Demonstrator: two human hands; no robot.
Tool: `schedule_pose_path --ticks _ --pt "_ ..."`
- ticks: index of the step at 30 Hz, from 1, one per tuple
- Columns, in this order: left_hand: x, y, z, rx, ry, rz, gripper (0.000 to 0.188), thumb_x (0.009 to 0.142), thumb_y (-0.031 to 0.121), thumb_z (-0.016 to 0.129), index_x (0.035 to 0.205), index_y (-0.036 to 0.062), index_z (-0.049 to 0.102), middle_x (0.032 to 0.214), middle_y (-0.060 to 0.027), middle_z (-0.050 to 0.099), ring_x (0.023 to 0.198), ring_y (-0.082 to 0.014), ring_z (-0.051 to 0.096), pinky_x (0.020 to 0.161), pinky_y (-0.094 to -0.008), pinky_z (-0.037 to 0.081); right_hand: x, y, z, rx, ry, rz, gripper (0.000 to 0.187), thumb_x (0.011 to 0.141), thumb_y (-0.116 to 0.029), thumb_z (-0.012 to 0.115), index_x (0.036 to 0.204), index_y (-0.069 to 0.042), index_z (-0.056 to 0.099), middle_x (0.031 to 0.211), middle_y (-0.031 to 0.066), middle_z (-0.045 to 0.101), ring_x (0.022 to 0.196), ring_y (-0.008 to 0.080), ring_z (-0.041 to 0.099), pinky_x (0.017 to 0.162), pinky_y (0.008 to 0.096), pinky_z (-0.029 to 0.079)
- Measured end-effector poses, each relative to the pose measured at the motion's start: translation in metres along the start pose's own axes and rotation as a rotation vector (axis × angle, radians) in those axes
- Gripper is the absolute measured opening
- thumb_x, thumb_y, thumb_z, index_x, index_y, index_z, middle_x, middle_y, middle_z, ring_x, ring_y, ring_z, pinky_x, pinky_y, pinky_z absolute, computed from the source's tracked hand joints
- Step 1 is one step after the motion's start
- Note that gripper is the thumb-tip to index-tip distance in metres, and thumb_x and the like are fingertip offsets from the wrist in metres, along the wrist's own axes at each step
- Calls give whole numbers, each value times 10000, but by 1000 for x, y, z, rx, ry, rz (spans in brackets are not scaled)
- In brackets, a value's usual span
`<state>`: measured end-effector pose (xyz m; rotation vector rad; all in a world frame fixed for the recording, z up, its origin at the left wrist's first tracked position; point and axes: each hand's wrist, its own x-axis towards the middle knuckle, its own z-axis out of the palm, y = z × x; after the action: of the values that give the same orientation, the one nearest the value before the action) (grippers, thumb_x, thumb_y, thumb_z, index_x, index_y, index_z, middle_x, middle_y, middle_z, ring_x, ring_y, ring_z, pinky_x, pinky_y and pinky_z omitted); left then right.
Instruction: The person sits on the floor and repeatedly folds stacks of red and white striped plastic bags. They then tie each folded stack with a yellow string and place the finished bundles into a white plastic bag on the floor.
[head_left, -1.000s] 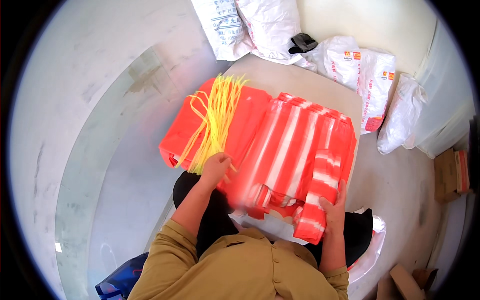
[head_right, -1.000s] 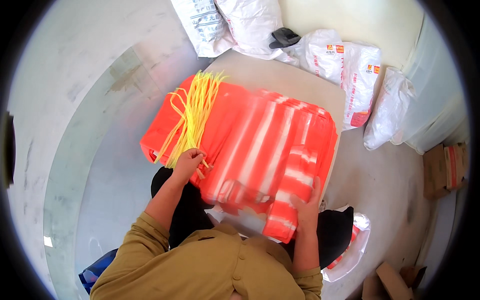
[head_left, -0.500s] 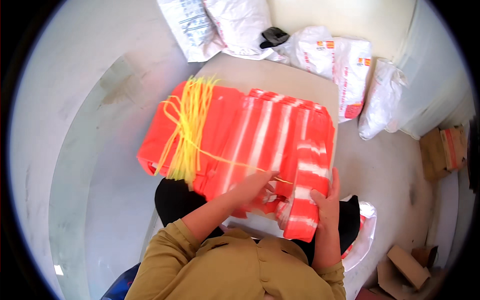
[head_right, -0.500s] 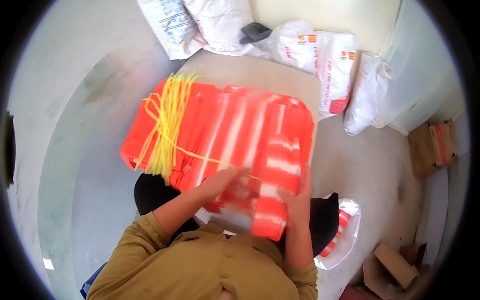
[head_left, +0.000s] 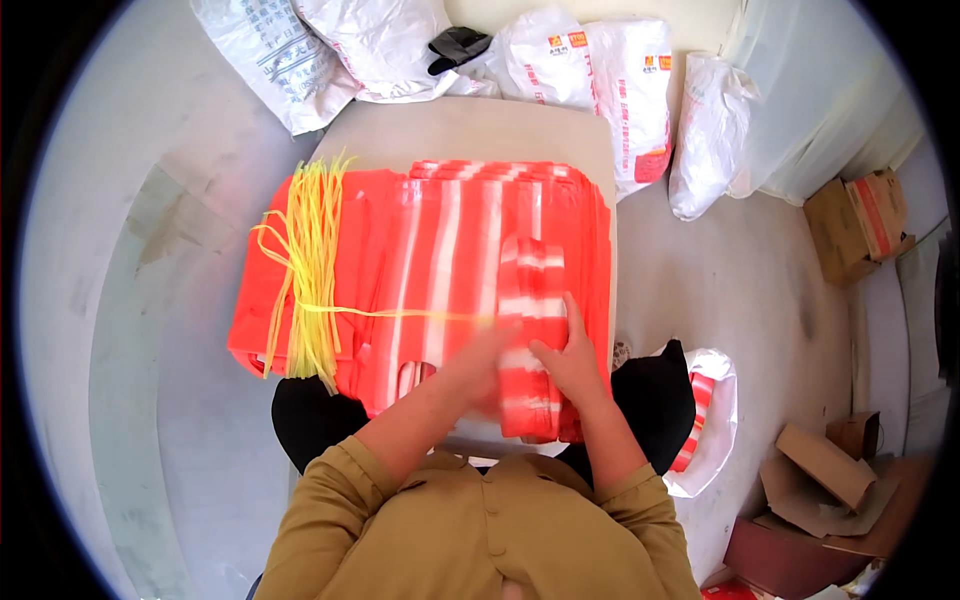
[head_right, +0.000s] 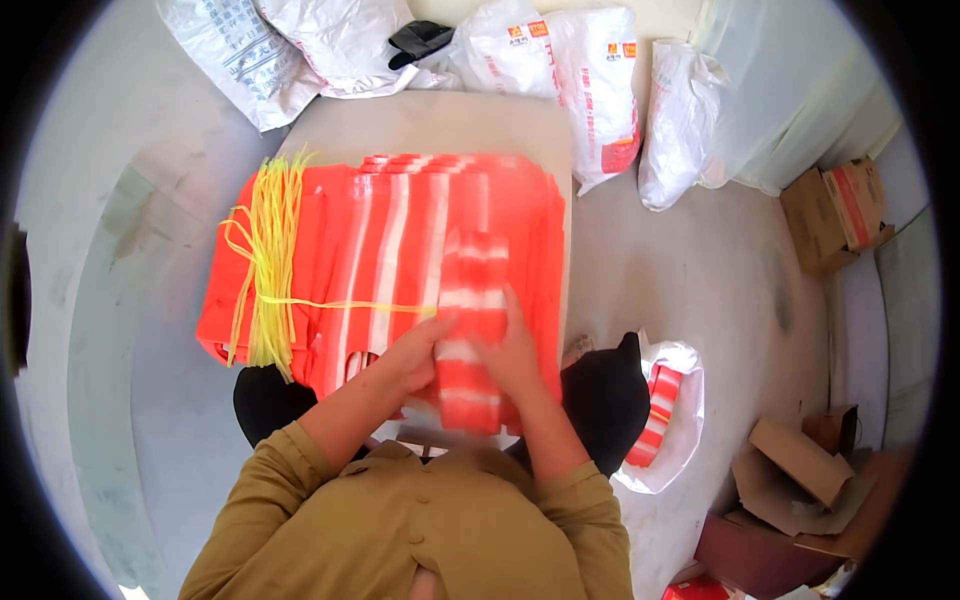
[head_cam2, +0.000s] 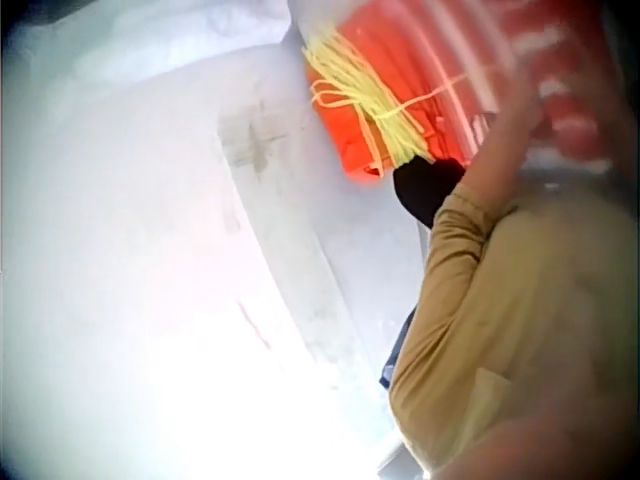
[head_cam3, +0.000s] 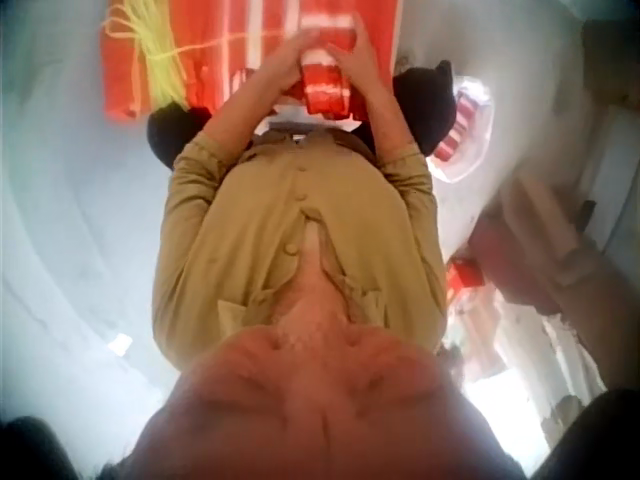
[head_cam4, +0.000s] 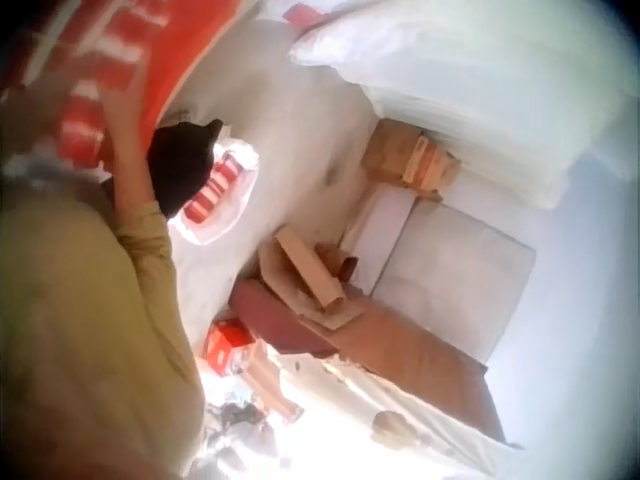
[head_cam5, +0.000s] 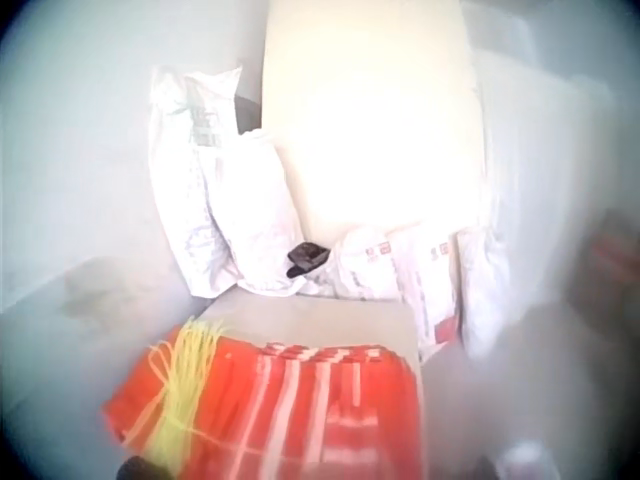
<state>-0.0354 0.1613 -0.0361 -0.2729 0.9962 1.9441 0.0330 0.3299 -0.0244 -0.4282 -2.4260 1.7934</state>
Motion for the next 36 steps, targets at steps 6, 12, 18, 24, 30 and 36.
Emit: schedule_pose_path --ticks 6,12,18,24,30,36 --pt "-11 1 11 404 235 209 837 919 -30 701 1626 33 257 1438 -198 569 1235 -265 633 1002 -395 565 8 -2 -26 -209 -63 -97 629 986 -52 589 1578 -23 382 1337 247 640 1195 367 657 1016 417 512" --pt "-13 14 14 645 212 314 917 901 -53 697 1661 56 197 1356 -178 627 1172 -225 657 976 -364 564 9 10 -24 -652 132 -362 466 909 -67 678 1367 -24 608 1087 205 683 1056 406 654 908 463 544" --pt "-17 32 25 715 271 306 915 897 -55 696 1669 65 222 1331 -171 646 1130 -205 678 956 -335 562 13 19 -30 -608 129 -325 213 871 -127 733 1072 -58 735 1008 126 661 999 339 653 841 437 548" --pt "-10 36 8 559 236 309 918 887 -89 690 1665 45 222 1322 -165 653 1129 -219 679 948 -345 570 16 21 -18 -563 159 -432 119 866 -116 734 977 -73 739 975 109 640 973 330 646 809 442 546" --pt "-5 38 15 561 215 262 930 876 -89 699 1664 35 220 1339 -173 646 1151 -231 673 952 -356 567 18 20 -32 -592 115 -394 83 876 -98 746 939 -53 717 997 102 662 978 329 656 810 434 549" --pt "13 26 26 838 267 395 897 837 7 751 1619 12 311 1377 -195 626 1247 -260 632 1036 -373 525 7 30 -108 -847 247 -96 85 916 -107 714 995 -77 708 1041 120 670 1019 345 658 848 455 541"
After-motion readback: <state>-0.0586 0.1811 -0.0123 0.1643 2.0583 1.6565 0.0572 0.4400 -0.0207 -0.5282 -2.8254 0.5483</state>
